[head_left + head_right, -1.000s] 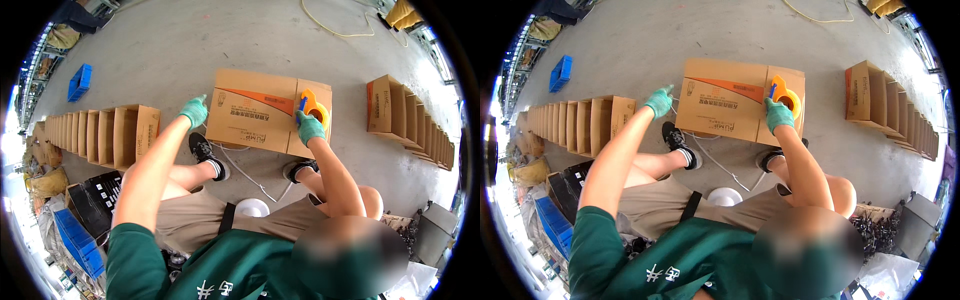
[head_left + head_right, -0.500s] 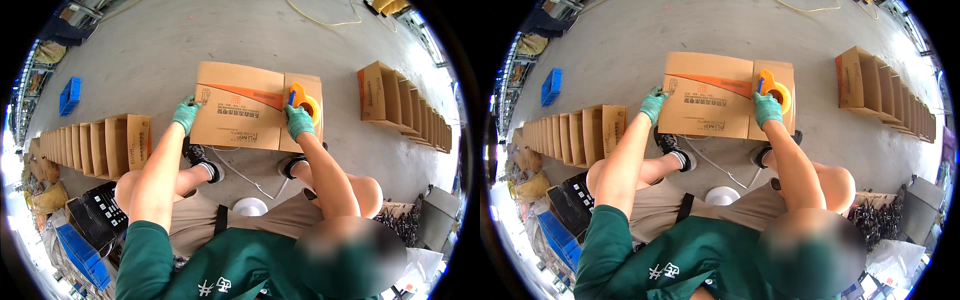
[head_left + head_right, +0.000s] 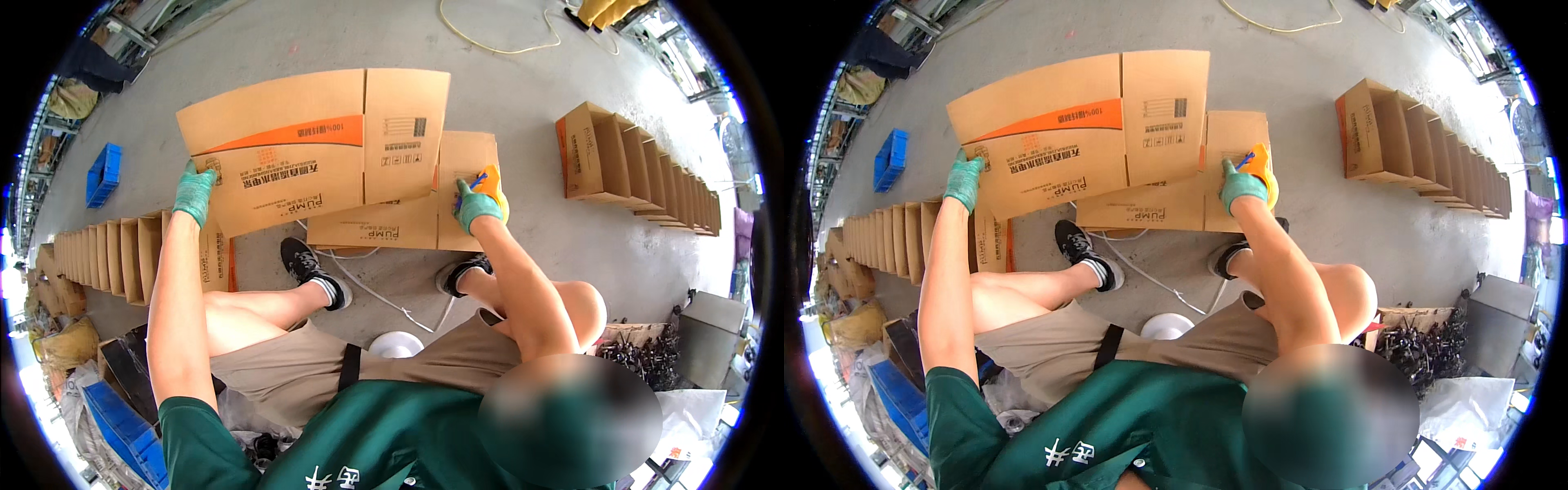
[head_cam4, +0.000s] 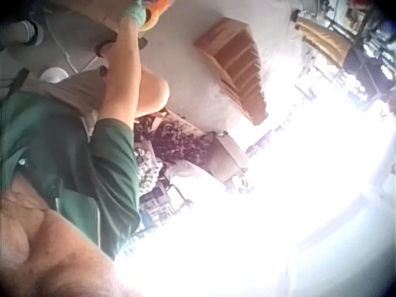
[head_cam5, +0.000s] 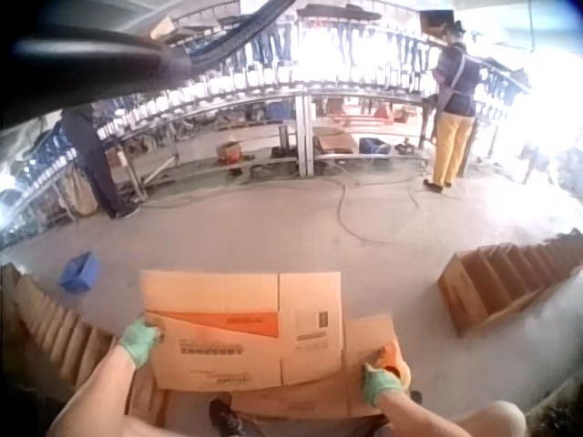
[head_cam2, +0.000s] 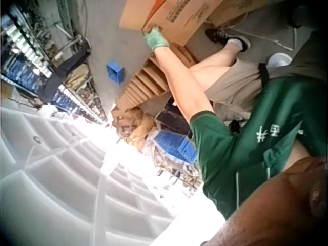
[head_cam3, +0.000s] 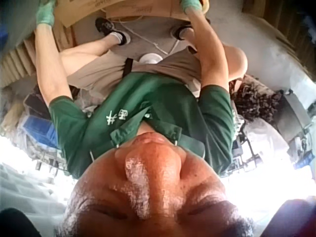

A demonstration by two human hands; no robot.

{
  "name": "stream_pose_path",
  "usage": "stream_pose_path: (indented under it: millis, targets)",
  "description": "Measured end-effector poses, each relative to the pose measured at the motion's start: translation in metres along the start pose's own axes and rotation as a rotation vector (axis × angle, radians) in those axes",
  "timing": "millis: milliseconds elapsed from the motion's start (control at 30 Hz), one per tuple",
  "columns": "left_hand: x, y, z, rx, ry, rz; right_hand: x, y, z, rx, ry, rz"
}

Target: The person sits on the floor and repeatedly assembles and seals cardboard boxes. They fold the flaps of each box and use a handheld tape dispenser to apply packing tape to the seams. The person handles the boxes one at a time, moving the sealed units to a stack nearby.

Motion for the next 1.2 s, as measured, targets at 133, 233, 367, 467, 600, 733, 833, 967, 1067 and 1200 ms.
stream_pose_path:
  millis: [133, 233, 367, 467, 600, 733, 833, 967, 1067, 1200]
  targets:
    - [-0.011, -0.018, -0.015, -0.025, 0.06, 0.167, 0.112, -0.059, -0.166, -0.225, -0.272, -0.557]
    - [-0.013, -0.025, -0.014, -0.007, 0.06, 0.238, 0.154, -0.096, -0.227, -0.491, -0.205, -0.817]
    - [-0.004, -0.039, -0.012, -0.042, 0.087, 0.23, 0.165, -0.113, -0.216, -0.445, -0.283, -0.827]
    - [-0.003, -0.043, -0.011, -0.005, 0.091, 0.217, 0.161, -0.126, -0.213, -0.538, -0.241, -0.876]
    - [0.015, -0.04, -0.026, -0.026, 0.077, 0.231, 0.153, -0.15, -0.215, -0.529, 0.004, -1.029]
    - [0.007, -0.048, 0.004, 0.147, 0.114, 0.306, 0.148, -0.167, -0.228, -0.621, 0.235, -1.206]
    - [0.02, -0.059, 0.035, 0.306, 0.159, 0.211, 0.159, -0.183, -0.252, -0.523, 0.406, -1.314]
    - [0.047, -0.084, 0.078, 0.549, 0.248, 0.108, 0.164, -0.153, -0.205, -0.357, 0.148, -1.156]
    - [0.05, -0.083, 0.082, 0.637, 0.342, 0.085, 0.146, -0.116, -0.141, -0.23, -0.112, -0.918]
    - [-0.007, -0.093, 0.078, 0.533, 0.078, 0.291, 0.154, -0.113, -0.139, -0.264, 0.069, -0.993]
Point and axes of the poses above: each hand's wrist, its own y-axis towards the middle knuckle, its own z-axis out of the palm, x = y × z, the point moved 8 cm from there along y, towards the middle knuckle, and after that the axes turned 11 degrees about -y, right-handed, at the moved point
